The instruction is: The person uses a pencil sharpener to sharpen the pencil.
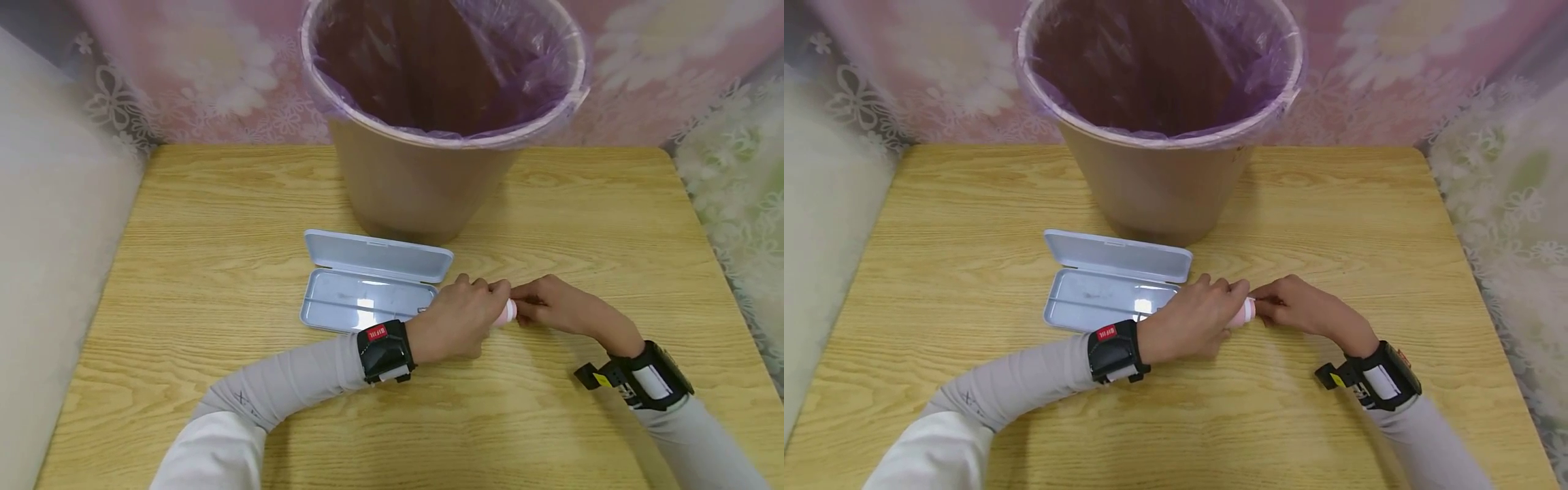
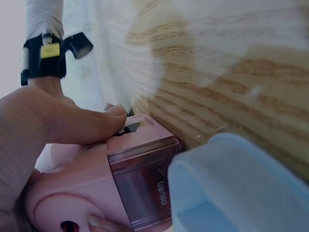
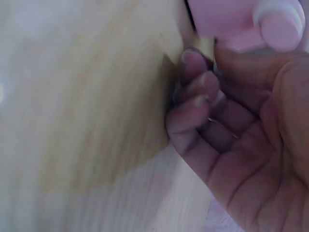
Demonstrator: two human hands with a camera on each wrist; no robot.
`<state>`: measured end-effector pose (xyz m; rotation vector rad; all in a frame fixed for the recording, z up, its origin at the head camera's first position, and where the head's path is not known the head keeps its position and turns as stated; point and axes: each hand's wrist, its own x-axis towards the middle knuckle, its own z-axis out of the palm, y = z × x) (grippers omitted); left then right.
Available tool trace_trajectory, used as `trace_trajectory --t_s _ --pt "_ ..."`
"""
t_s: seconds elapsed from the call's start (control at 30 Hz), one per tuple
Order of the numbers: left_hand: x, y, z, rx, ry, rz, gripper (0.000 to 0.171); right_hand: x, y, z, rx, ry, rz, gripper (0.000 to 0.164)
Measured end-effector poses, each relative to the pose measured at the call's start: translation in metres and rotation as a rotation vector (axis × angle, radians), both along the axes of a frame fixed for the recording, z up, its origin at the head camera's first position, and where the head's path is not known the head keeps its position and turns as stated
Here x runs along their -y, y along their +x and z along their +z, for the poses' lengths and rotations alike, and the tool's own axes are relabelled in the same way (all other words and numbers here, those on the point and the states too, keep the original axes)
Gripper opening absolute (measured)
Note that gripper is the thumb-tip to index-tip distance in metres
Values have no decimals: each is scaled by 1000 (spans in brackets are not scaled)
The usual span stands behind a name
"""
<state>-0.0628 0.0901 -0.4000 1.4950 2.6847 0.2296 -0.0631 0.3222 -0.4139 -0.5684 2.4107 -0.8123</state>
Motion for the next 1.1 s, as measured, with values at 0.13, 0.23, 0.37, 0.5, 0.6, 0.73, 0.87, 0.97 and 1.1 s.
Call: trace_trajectory --t_s 0.13,0.23,0.37,0.5,0.6,0.73,0.87,0.97,1.1 --pt "-3 -1 0 -3 -13 8 39 3 14 -1 -66 -28 68 21" --pt "-6 0 1 4 -48 10 40 2 29 -2 -50 -74 75 19" --pt "-7 0 3 14 -83 15 41 4 45 1 -94 -101 99 19" --pt "-7 1 4 38 -79 20 44 7 52 9 -141 -129 154 23" --pt "-9 2 3 54 -78 8 45 7 55 15 -133 -153 188 26" --pt "-8 2 3 54 -86 3 46 4 57 21 -124 -187 200 25" --pt "-6 0 3 30 -78 27 44 3 55 31 -137 -203 184 20" --pt "-3 -1 3 12 -62 30 42 2 52 38 -132 -197 181 23" --pt "-1 0 3 11 -46 21 40 0 46 48 -149 -196 168 27"
